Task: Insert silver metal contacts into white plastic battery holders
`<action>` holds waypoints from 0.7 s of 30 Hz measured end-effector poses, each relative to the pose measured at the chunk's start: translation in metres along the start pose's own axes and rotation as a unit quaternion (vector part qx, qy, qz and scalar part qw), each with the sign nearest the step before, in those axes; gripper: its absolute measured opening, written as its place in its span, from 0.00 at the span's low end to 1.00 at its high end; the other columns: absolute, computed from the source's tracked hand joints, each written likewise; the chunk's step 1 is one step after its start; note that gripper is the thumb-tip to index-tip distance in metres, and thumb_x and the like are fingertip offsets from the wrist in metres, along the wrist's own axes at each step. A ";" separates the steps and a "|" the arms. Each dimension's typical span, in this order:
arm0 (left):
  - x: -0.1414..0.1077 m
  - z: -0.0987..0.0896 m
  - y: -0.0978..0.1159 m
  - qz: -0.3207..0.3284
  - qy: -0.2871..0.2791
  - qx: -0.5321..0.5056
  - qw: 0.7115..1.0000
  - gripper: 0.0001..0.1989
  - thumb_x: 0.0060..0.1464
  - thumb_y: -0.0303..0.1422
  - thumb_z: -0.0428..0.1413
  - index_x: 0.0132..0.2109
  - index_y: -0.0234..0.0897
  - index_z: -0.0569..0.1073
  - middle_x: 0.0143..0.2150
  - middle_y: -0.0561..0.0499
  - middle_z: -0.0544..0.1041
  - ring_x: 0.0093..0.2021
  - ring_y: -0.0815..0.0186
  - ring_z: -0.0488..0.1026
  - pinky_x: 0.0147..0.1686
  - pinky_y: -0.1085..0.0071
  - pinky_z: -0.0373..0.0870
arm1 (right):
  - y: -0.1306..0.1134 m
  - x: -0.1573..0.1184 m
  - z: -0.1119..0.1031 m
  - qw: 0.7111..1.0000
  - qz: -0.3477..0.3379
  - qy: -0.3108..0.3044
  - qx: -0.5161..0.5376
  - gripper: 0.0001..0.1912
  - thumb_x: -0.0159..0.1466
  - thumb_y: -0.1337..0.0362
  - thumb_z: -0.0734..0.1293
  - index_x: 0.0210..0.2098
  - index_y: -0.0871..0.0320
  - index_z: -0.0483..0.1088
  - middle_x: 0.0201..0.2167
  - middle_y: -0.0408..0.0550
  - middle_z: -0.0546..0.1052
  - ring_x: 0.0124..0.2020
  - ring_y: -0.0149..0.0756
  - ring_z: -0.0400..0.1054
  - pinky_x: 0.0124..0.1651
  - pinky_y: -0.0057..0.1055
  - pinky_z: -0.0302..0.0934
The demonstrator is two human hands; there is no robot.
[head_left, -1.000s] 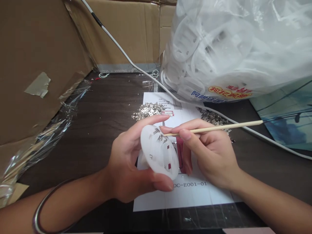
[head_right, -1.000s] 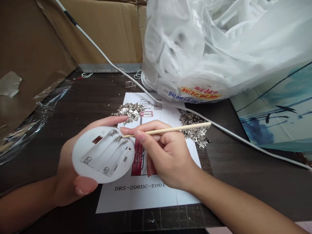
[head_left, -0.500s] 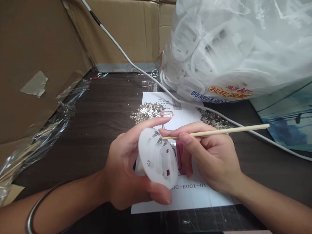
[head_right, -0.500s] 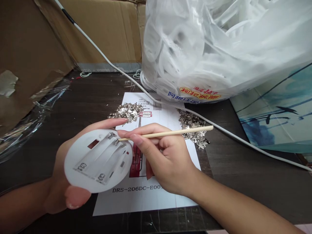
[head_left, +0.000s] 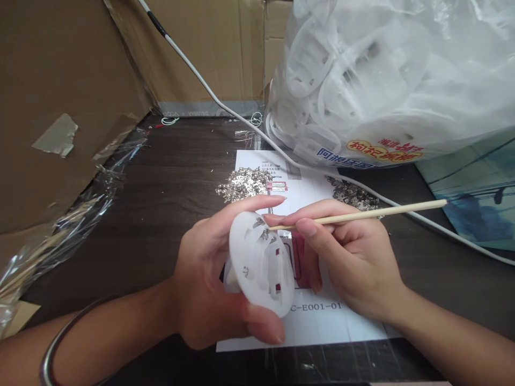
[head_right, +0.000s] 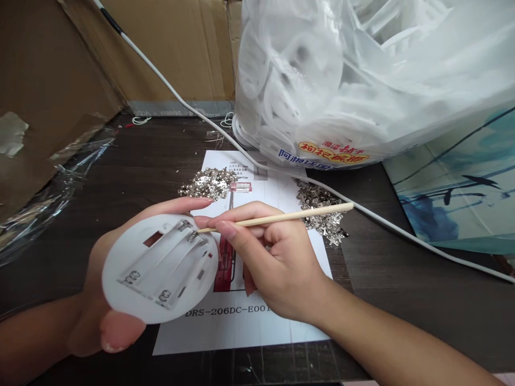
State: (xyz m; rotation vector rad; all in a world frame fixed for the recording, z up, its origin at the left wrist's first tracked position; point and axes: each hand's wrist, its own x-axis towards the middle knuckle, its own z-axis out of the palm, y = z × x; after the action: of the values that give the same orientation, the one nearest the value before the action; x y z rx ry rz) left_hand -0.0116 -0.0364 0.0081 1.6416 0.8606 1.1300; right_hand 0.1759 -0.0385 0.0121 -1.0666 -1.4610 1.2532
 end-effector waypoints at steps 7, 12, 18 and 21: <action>0.000 0.002 0.000 -0.002 -0.004 -0.010 1.000 0.37 0.43 0.53 0.64 0.57 0.41 0.71 0.34 0.51 0.82 0.32 0.61 0.78 0.35 0.67 0.78 | -0.001 -0.002 0.004 1.000 -0.002 -0.003 -0.020 0.10 0.67 0.64 0.65 0.34 0.56 0.79 0.13 0.37 0.70 0.12 0.26 0.65 0.15 0.24 0.62; -0.001 0.010 -0.004 0.027 0.013 -0.024 0.999 0.33 0.46 0.54 0.62 0.55 0.41 0.73 0.30 0.54 0.81 0.28 0.64 0.77 0.34 0.69 0.78 | 0.001 -0.002 0.003 1.000 -0.001 -0.002 0.003 0.07 0.66 0.65 0.66 0.38 0.58 0.78 0.11 0.35 0.67 0.11 0.25 0.63 0.13 0.22 0.61; -0.001 0.012 -0.002 0.023 0.009 -0.011 1.000 0.33 0.46 0.54 0.62 0.56 0.42 0.72 0.29 0.55 0.81 0.27 0.65 0.76 0.33 0.70 0.77 | 0.003 -0.002 0.002 1.000 -0.017 -0.005 -0.009 0.07 0.65 0.67 0.67 0.38 0.57 0.78 0.14 0.38 0.70 0.11 0.24 0.62 0.12 0.21 0.58; 0.000 0.005 -0.003 0.003 -0.004 -0.008 1.000 0.33 0.45 0.54 0.62 0.56 0.44 0.72 0.31 0.55 0.81 0.28 0.64 0.77 0.32 0.70 0.77 | 0.003 -0.002 0.002 1.000 -0.019 -0.004 -0.016 0.07 0.66 0.66 0.66 0.37 0.56 0.77 0.14 0.38 0.70 0.12 0.25 0.62 0.14 0.23 0.59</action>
State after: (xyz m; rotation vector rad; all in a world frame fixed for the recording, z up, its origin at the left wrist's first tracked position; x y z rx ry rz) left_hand -0.0073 -0.0370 0.0048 1.6357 0.8410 1.1300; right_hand 0.1741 -0.0403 0.0089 -1.0517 -1.5056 1.2105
